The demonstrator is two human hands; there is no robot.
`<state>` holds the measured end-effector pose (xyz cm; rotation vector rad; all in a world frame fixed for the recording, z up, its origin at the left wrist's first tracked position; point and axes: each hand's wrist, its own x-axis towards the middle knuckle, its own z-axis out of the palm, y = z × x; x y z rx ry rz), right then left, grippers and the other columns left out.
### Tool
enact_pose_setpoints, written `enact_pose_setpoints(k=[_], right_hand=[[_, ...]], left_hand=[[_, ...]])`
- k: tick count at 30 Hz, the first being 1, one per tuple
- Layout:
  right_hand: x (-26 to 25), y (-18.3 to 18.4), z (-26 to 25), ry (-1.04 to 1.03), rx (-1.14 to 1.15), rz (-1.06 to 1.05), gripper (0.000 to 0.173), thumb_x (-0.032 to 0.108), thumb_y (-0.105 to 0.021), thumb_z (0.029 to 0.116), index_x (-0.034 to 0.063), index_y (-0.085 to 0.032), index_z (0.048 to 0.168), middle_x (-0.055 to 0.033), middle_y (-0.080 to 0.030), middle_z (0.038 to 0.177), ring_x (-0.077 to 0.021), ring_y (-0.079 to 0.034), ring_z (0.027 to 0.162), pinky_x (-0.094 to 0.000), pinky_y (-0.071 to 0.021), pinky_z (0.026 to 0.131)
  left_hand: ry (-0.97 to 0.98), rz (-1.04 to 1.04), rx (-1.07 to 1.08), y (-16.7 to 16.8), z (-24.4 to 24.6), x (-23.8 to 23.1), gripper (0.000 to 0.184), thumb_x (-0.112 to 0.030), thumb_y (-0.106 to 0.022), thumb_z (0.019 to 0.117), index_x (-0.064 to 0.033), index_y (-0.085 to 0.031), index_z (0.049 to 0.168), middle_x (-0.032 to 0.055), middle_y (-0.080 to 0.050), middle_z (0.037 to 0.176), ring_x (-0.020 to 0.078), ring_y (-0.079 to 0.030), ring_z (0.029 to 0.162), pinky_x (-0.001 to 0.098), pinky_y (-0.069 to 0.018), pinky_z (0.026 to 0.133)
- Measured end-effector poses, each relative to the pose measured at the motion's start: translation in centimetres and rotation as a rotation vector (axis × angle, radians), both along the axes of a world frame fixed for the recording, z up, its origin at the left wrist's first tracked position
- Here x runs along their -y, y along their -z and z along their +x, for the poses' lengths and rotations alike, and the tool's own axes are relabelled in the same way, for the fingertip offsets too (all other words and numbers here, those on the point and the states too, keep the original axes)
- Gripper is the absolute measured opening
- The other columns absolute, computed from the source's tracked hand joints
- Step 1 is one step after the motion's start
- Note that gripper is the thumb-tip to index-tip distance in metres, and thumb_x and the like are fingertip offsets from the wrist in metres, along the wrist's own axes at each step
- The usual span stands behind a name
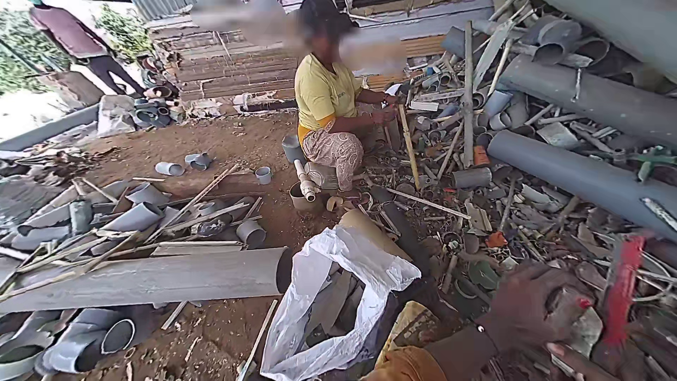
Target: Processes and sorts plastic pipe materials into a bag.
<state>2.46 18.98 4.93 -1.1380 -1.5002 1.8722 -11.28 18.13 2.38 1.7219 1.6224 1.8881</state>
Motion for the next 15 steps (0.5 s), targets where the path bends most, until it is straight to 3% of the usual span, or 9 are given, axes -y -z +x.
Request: enact_pose_setpoints(k=[2, 4, 6, 10, 15], right_hand=[[1.0, 0.1, 0.0, 0.114, -0.067, -0.009, 0.023, -0.004, -0.058, 0.0838, 0.0076, -0.054, 0.103, 0.0031, -0.066, 0.065, -0.0072, -0.062, 0.049, -0.0222, -0.0553, 0.048], [1.0, 0.1, 0.1, 0.165, -0.098, 0.027, 0.025, -0.003, -0.061, 0.0759, 0.0075, -0.057, 0.099, 0.0032, -0.065, 0.063, -0.0070, -0.060, 0.047, -0.0221, -0.0540, 0.046], [0.3, -0.3, 0.1, 0.153, -0.073, 0.071, 0.024, -0.003, -0.062, 0.0767, 0.0075, -0.057, 0.097, 0.0045, -0.063, 0.066, -0.0052, -0.059, 0.051, -0.0211, -0.0536, 0.049], [-0.8, -0.5, 0.8, 0.155, -0.065, 0.097, 0.017, -0.005, -0.061, 0.0762, 0.0074, -0.060, 0.088, 0.0039, -0.062, 0.065, -0.0040, -0.059, 0.053, -0.0191, -0.0520, 0.052], [-0.9, -0.4, 1.4, 0.201, -0.079, 0.192, 0.018, -0.006, -0.060, 0.0777, 0.0083, -0.058, 0.087, 0.0053, -0.060, 0.062, -0.0025, -0.058, 0.051, -0.0178, -0.0512, 0.050]], left_hand=[[0.026, 0.011, 0.044, 0.3, 0.0, -0.4, 0.046, -0.026, -0.041, 0.1011, 0.0088, -0.069, 0.113, 0.0241, -0.070, 0.114, 0.0339, -0.068, 0.109, 0.0495, -0.0524, 0.097], [-0.018, -0.045, 0.143, 1.2, 0.7, -1.2, 0.050, -0.031, -0.034, 0.1035, 0.0040, -0.069, 0.115, 0.0184, -0.071, 0.111, 0.0250, -0.068, 0.103, 0.0449, -0.0546, 0.090], [-0.035, -0.127, 0.207, 1.5, 1.1, -1.5, 0.051, -0.028, -0.028, 0.1036, 0.0003, -0.067, 0.120, 0.0146, -0.069, 0.116, 0.0222, -0.065, 0.109, 0.0463, -0.0511, 0.094], [-0.015, -0.180, 0.223, 1.9, 1.7, -2.4, 0.056, -0.032, -0.018, 0.1084, -0.0053, -0.066, 0.121, 0.0083, -0.071, 0.112, 0.0134, -0.067, 0.100, 0.0392, -0.0547, 0.087], [0.051, -0.308, 0.305, 1.7, 2.4, -2.9, 0.061, -0.037, -0.015, 0.1089, -0.0069, -0.067, 0.119, 0.0065, -0.069, 0.102, 0.0124, -0.065, 0.090, 0.0368, -0.0538, 0.079]])
